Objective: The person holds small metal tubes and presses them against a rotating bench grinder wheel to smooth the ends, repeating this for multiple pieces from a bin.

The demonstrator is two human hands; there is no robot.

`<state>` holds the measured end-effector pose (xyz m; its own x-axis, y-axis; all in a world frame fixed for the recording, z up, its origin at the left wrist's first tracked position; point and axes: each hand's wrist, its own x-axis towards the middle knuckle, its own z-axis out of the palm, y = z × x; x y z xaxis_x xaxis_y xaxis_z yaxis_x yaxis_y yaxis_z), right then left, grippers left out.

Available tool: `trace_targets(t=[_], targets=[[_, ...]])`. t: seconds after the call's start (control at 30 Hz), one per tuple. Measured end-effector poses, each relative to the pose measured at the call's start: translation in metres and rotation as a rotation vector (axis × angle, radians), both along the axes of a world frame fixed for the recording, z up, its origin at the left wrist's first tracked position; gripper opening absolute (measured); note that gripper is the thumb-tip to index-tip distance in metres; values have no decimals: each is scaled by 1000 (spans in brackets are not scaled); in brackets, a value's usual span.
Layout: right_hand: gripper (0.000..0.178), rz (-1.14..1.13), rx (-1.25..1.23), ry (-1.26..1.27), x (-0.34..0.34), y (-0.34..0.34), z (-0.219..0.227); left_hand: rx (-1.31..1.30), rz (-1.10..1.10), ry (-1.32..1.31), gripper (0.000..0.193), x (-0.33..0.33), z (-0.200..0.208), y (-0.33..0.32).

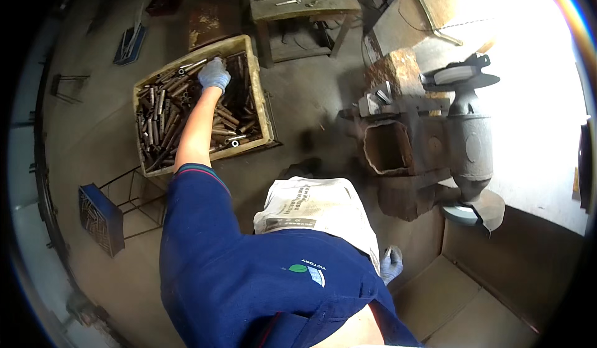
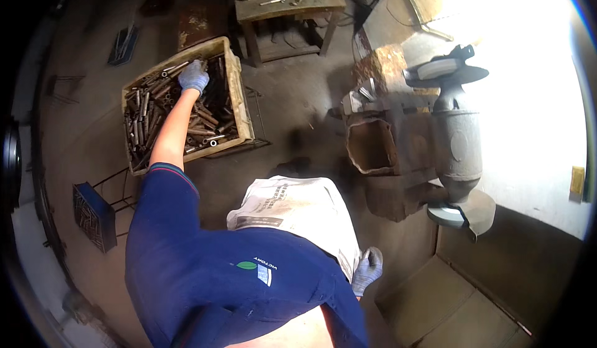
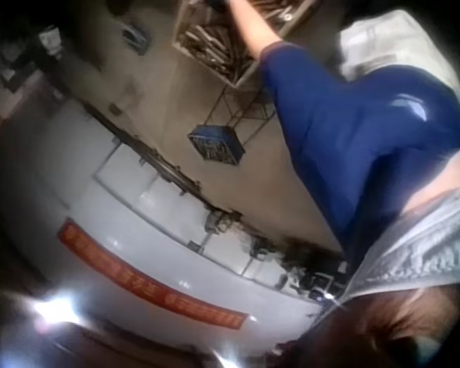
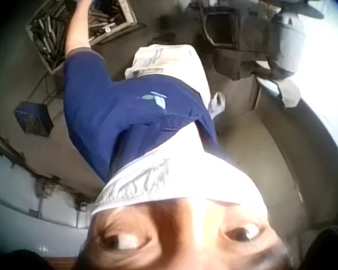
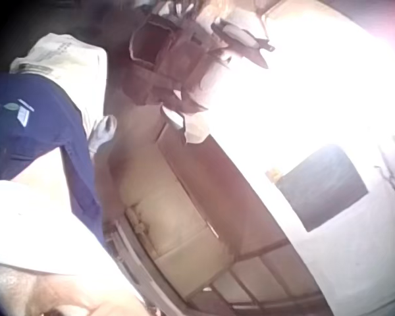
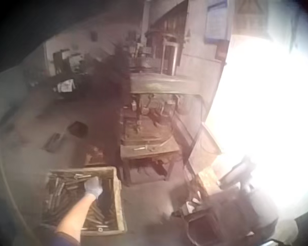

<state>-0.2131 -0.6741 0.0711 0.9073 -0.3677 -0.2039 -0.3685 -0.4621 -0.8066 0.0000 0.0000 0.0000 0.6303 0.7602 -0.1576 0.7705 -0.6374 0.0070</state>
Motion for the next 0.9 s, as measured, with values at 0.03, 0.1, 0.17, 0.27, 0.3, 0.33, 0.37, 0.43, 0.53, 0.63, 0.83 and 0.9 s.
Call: trace_targets(t=[0.03,0.1,0.17,0.27,0.3,0.33,0.37,0.43,0.53,0.63,0.83,0.9], targets=[[21,-11,10,-21,2,-1,-3,-51,77,-59,29,-3,5,-4],[21,-20,36,-92,13,8,-22,-66,149,-246,29,-2,24,11],[20,16,-11,-61,1,-3,-18,-355,345,-609,29,-49,-32,55],[21,22,0,-158,5,-5,-19,-646,190,-1036,13,-48,5,22],[21,13,0,-191,2,-10,-24,-777,150,-1141,8,-44,29,-3],[19,96,-62,-286,4,-19,-29,-911,106,-1065,5,-43,67,-35],[17,137,-121,-223,16,-12,-6,-1051,32,-1098,6,-46,88,-66],[14,218,-157,-418,42,8,13,-1302,-217,-1089,9,-42,121,-120],[18,268,-129,-566,83,60,58,-1591,-388,-793,19,-14,147,-211],[25,685,-337,-1003,118,81,95,-1761,-574,-509,26,-3,169,-296],[37,280,-13,-685,101,76,102,-1761,-964,-194,20,3,175,-398],[39,206,-86,-707,94,67,97,-1767,-1051,-134,20,9,176,-415]])
